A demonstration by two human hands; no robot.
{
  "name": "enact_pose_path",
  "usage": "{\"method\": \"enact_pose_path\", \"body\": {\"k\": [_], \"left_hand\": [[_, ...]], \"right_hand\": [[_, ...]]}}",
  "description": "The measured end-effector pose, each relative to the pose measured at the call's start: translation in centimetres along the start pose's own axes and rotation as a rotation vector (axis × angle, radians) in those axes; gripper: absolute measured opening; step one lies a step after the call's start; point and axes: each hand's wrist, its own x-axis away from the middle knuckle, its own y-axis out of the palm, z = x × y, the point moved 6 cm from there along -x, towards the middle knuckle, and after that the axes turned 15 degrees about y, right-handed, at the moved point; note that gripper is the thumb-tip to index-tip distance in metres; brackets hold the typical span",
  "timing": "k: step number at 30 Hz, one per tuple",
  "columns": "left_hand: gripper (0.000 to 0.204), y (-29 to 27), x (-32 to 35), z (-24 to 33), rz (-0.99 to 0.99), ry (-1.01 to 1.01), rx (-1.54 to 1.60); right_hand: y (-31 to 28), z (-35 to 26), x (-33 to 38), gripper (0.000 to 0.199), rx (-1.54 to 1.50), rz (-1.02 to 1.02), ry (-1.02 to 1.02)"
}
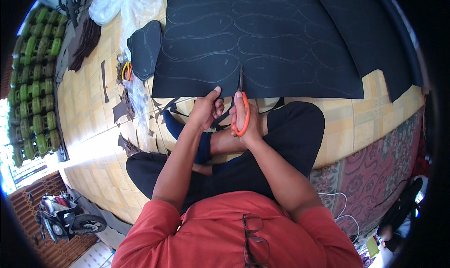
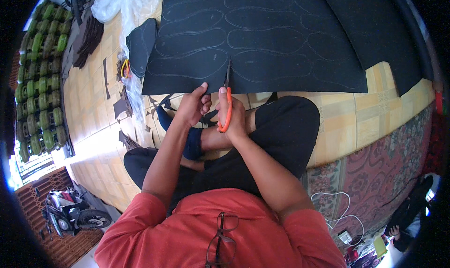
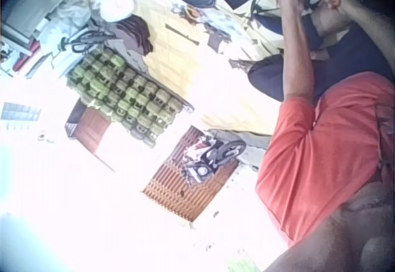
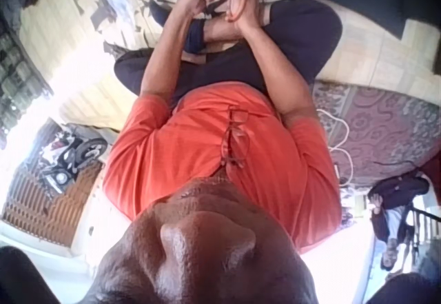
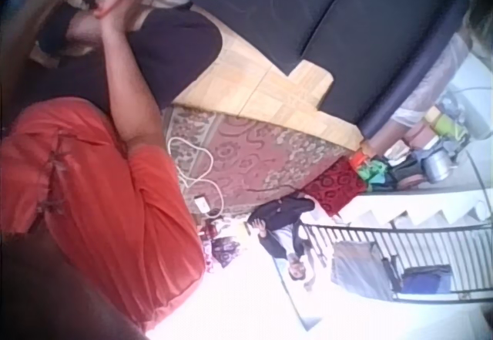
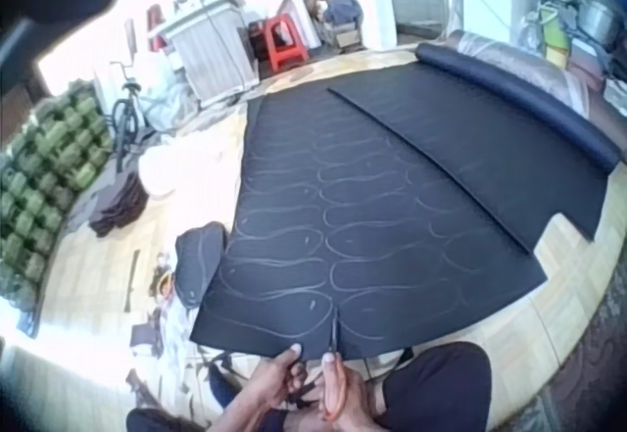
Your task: The person sits on the floor and uses orange-handled scissors to cut out multiple shoe sole shapes from a large black sheet of material. The person follows pre-drawn outlines, cutting one shape at a time and placing the finished pieces aside.
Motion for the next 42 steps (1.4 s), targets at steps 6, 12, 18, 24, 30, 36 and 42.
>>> {"method": "enact_pose_path", "body": {"k": [6, 12, 18, 24, 30, 36, 42], "left_hand": [[0.029, 0.1, 0.4, 0.2, -0.013, 0.010, 0.003], [0.026, 0.0, 0.3, 0.2, -0.018, -0.003, 0.078], [0.022, -1.0, 1.1, -0.1, -0.022, -0.006, 0.136], [0.022, -0.5, 1.6, 0.3, -0.038, -0.005, 0.182], [0.024, -0.4, 2.3, -0.2, -0.040, -0.010, 0.183], [0.026, -0.4, 4.0, -1.6, -0.044, -0.029, 0.151], [0.025, -0.4, 4.5, -1.6, -0.041, -0.017, 0.193]], "right_hand": [[0.2, -1.8, -1.0, 0.061, -0.053, -0.038, -0.024], [-0.4, -2.0, -1.5, 0.062, 0.038, -0.032, -0.040], [-0.8, -3.8, -1.8, 0.067, 0.155, -0.053, -0.077], [-0.7, -3.8, -2.3, 0.068, 0.210, 0.005, -0.113], [-0.8, -3.5, -1.6, 0.066, 0.271, 0.078, -0.074], [-0.7, -3.5, -2.1, 0.065, 0.206, 0.069, -0.101], [-0.7, -3.7, -1.9, 0.065, 0.275, 0.111, -0.209]]}}
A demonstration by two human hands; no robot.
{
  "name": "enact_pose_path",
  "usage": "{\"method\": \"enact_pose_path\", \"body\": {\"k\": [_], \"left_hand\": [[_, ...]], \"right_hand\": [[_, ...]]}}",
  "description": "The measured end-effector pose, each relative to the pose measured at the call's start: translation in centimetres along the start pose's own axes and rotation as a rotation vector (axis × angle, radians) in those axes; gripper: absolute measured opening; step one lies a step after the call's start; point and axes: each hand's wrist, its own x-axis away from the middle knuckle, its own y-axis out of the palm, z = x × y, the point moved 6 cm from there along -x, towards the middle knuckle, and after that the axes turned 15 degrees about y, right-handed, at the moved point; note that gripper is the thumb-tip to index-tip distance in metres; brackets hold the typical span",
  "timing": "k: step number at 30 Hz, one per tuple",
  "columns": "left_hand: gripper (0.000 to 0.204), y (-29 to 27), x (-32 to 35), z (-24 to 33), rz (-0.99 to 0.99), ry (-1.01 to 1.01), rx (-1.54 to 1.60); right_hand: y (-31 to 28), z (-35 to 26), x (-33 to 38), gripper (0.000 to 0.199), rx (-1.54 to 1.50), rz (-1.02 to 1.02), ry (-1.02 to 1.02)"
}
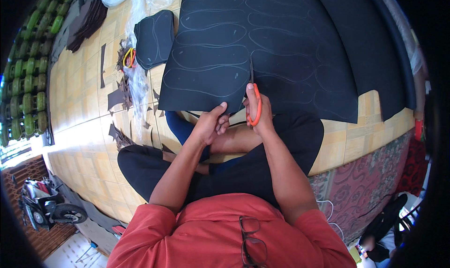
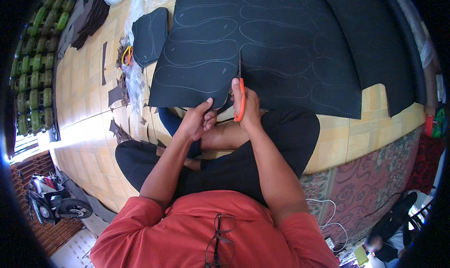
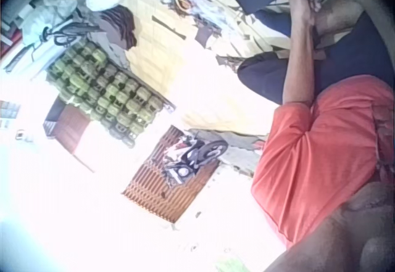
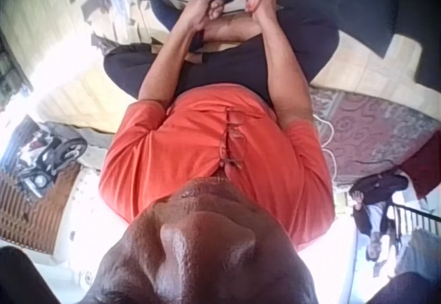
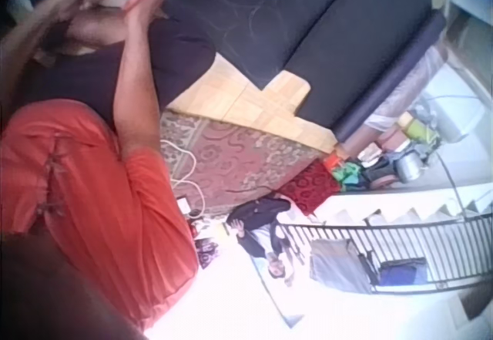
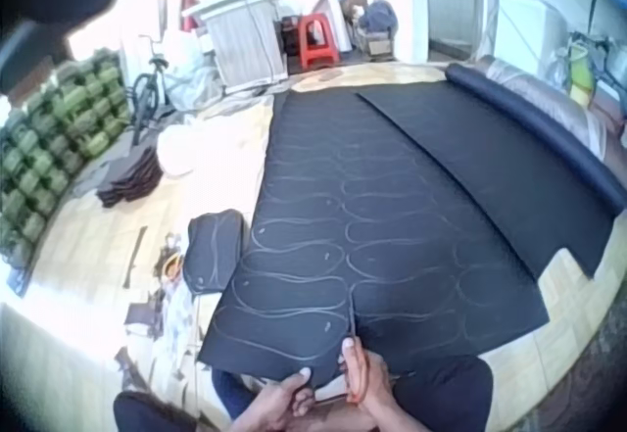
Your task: The person sits on the floor and uses orange-handled scissors to cut out multiple shoe sole shapes from a large black sheet of material. The person follows pre-drawn outlines, cutting one shape at a time and placing the finished pieces aside.
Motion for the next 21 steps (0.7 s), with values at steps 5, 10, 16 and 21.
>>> {"method": "enact_pose_path", "body": {"k": [5, 10, 16, 21], "left_hand": [[0.024, 0.3, 0.1, 0.3, 0.006, -0.002, 0.015], [0.028, 0.2, 0.1, 0.3, 0.014, -0.009, 0.018], [0.024, 0.4, 0.4, 0.4, 0.043, -0.016, 0.039], [0.022, 0.3, 0.5, 0.2, 0.067, -0.027, 0.046]], "right_hand": [[0.3, -0.3, -0.3, 0.063, -0.017, -0.022, 0.051], [0.3, -2.3, -1.4, 0.061, -0.036, -0.054, 0.085], [0.5, -2.1, -2.1, 0.061, 0.003, 0.029, 0.049], [0.6, -3.7, -3.1, 0.065, -0.005, -0.045, 0.130]]}}
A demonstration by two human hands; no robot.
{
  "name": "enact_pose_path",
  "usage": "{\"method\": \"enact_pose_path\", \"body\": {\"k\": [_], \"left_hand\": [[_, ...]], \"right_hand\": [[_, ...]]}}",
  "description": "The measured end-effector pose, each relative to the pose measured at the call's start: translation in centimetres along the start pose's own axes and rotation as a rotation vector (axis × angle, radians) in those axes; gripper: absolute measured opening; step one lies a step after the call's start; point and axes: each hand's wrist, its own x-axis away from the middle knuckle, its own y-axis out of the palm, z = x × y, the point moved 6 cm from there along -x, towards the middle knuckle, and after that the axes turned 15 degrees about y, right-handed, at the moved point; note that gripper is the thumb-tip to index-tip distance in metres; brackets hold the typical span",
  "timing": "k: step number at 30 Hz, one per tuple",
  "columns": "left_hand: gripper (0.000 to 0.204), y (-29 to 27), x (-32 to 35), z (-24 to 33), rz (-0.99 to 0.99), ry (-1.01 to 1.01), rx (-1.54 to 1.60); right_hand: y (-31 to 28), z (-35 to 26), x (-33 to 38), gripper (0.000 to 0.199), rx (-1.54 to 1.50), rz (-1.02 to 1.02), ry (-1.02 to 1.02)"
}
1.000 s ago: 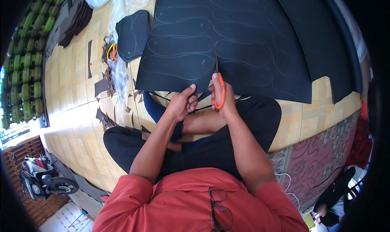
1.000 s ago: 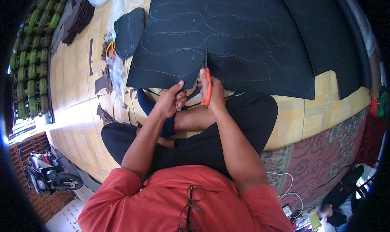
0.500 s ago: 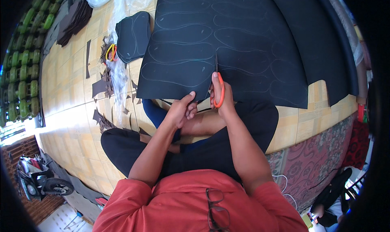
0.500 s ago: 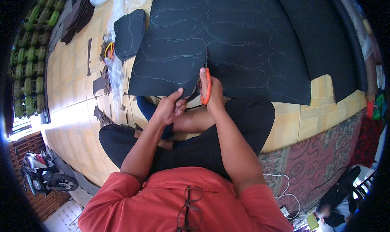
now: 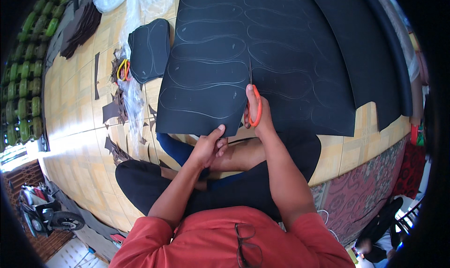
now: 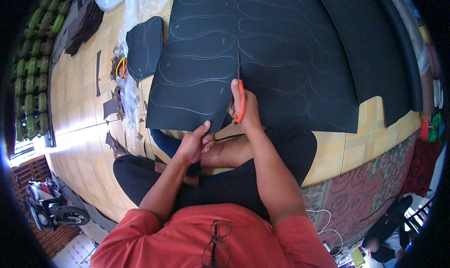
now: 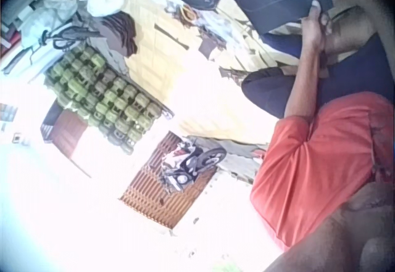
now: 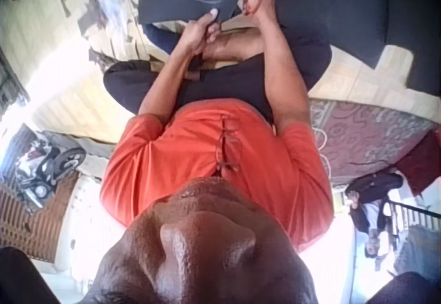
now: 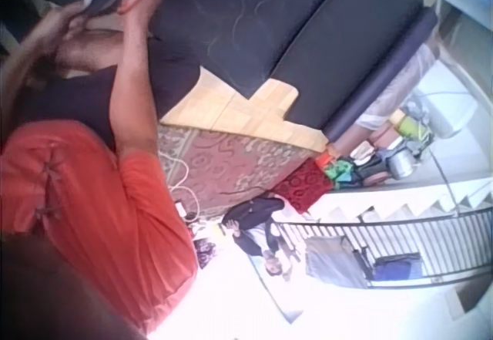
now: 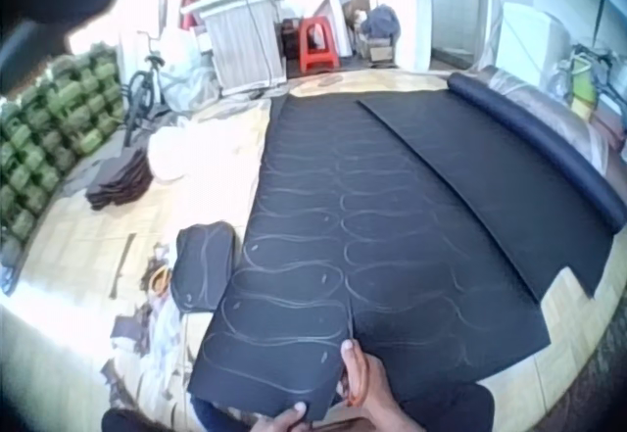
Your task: The person sits on the floor and uses orange-handled scissors to cut out multiple shoe sole shapes from a large black sheet of material. The person follows pre-drawn outlines, cutting one shape at a time and placing the finished pieces aside.
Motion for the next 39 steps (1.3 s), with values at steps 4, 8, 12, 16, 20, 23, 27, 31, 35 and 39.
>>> {"method": "enact_pose_path", "body": {"k": [4, 8, 12, 16, 20, 23, 27, 31, 35, 39], "left_hand": [[0.020, -0.4, -0.1, -0.4, -0.038, -0.075, 0.076], [0.022, -0.3, -0.1, 0.0, 0.007, -0.018, 0.123], [0.023, -0.3, -0.1, -0.2, -0.010, -0.028, 0.139], [0.023, -0.4, -0.1, -0.1, -0.033, -0.045, 0.151], [0.024, -0.7, -0.4, -1.0, -0.036, -0.065, 0.157], [0.025, -0.7, -0.4, -1.2, -0.030, -0.083, 0.143], [0.026, -0.8, -0.5, -1.4, -0.025, -0.120, 0.163], [0.030, -1.7, -0.5, -2.3, -0.008, -0.230, 0.194], [0.034, -0.4, 0.5, -1.7, -0.444, -0.498, -0.200], [0.029, 4.2, -6.0, 7.0, -0.619, 0.295, -0.891]], "right_hand": [[-0.7, -0.4, -1.8, 0.067, 0.142, 0.092, -0.099], [-0.6, -0.7, -1.2, 0.065, 0.118, 0.089, -0.047], [-0.3, -1.5, -2.5, 0.062, 0.064, 0.089, -0.065], [-0.2, -2.7, -3.1, 0.062, 0.091, 0.102, -0.118], [0.3, -2.1, -3.9, 0.068, 0.113, 0.168, -0.151], [0.2, -2.3, -4.7, 0.069, 0.153, 0.186, -0.141], [0.1, -4.3, -5.5, 0.070, 0.171, 0.206, -0.160], [0.9, -4.6, -5.5, 0.070, 0.122, 0.248, -0.202], [0.7, -4.2, -6.1, 0.060, 0.158, 0.190, -0.179], [0.5, -3.1, -7.1, 0.056, 0.106, 0.176, -0.160]]}}
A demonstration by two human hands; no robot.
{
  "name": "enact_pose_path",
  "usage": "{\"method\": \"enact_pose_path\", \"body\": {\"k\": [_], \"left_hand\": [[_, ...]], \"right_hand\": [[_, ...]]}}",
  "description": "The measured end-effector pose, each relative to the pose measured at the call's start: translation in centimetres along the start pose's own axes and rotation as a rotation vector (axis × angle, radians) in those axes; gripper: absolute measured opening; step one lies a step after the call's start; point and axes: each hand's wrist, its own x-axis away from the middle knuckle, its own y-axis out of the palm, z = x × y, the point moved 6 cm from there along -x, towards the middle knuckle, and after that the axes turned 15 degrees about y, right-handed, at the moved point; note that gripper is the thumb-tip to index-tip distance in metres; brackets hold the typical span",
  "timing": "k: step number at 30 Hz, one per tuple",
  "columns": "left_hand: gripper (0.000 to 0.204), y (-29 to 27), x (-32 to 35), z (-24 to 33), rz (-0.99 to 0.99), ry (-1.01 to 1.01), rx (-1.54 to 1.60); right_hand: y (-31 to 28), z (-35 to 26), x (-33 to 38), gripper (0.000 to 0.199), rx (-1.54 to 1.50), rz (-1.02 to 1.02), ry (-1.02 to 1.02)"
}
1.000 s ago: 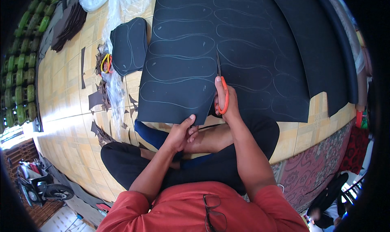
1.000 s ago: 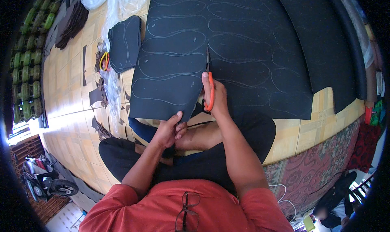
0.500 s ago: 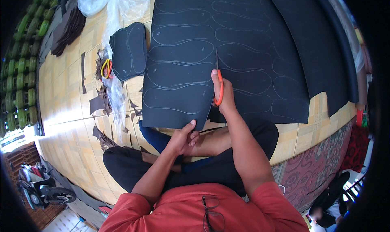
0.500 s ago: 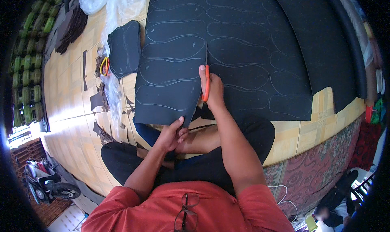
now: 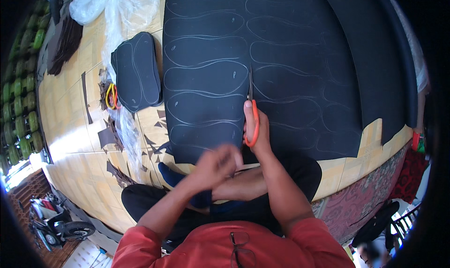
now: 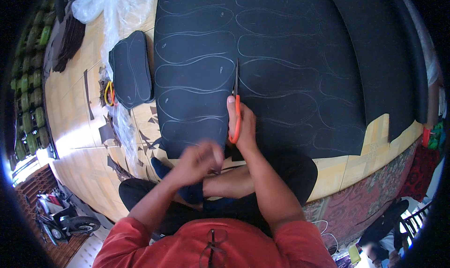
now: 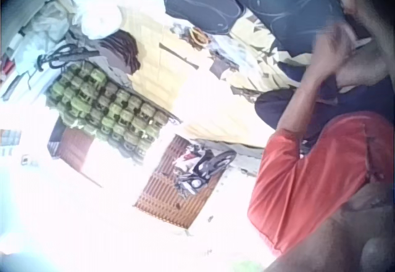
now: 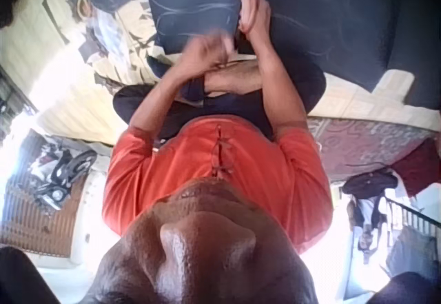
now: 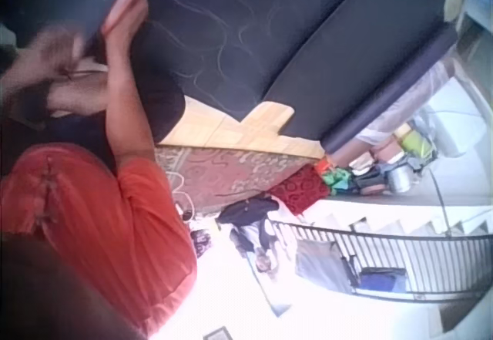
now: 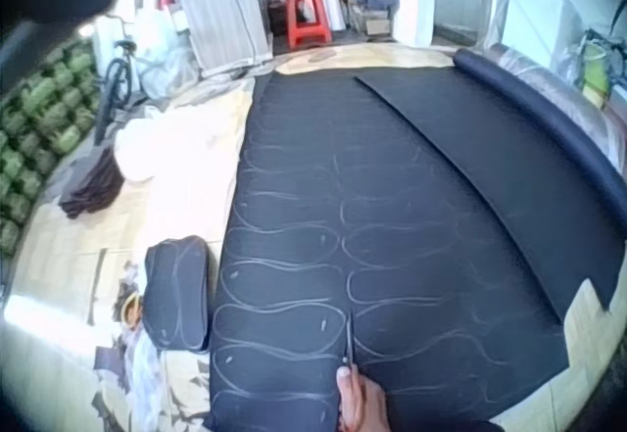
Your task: The person sits on the floor and uses orange-handled scissors to cut out multiple shoe sole shapes from a large black sheet of material. The person follows pre-drawn outlines, cutting one shape at a time and placing the finished pieces aside.
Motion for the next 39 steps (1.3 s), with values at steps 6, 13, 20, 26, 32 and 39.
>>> {"method": "enact_pose_path", "body": {"k": [6, 13, 20, 26, 32, 39], "left_hand": [[0.070, -5.7, -7.0, -6.0, 0.241, 0.035, -1.059], [0.072, -5.6, -6.8, -7.5, 0.165, 0.004, -1.058], [0.079, -5.5, -6.7, -7.8, 0.140, 0.005, -1.028], [0.094, -6.0, -6.5, -6.4, 0.212, 0.120, -0.887], [0.106, 0.3, -4.3, 0.7, -0.015, 0.017, -0.716], [0.018, 0.0, -0.5, 1.3, -0.007, -0.172, -0.732]], "right_hand": [[-0.2, -1.1, 0.9, 0.048, 0.003, -0.070, 0.047], [0.1, -1.8, 0.0, 0.042, 0.003, -0.046, 0.147], [0.1, -2.2, -0.4, 0.042, 0.065, -0.039, 0.117], [-0.4, -2.7, -0.2, 0.042, 0.102, -0.056, 0.103], [-1.4, -3.4, 0.1, 0.051, -0.129, -0.290, 0.246], [-0.7, -2.6, 0.8, 0.058, -0.017, -0.139, 0.168]]}}
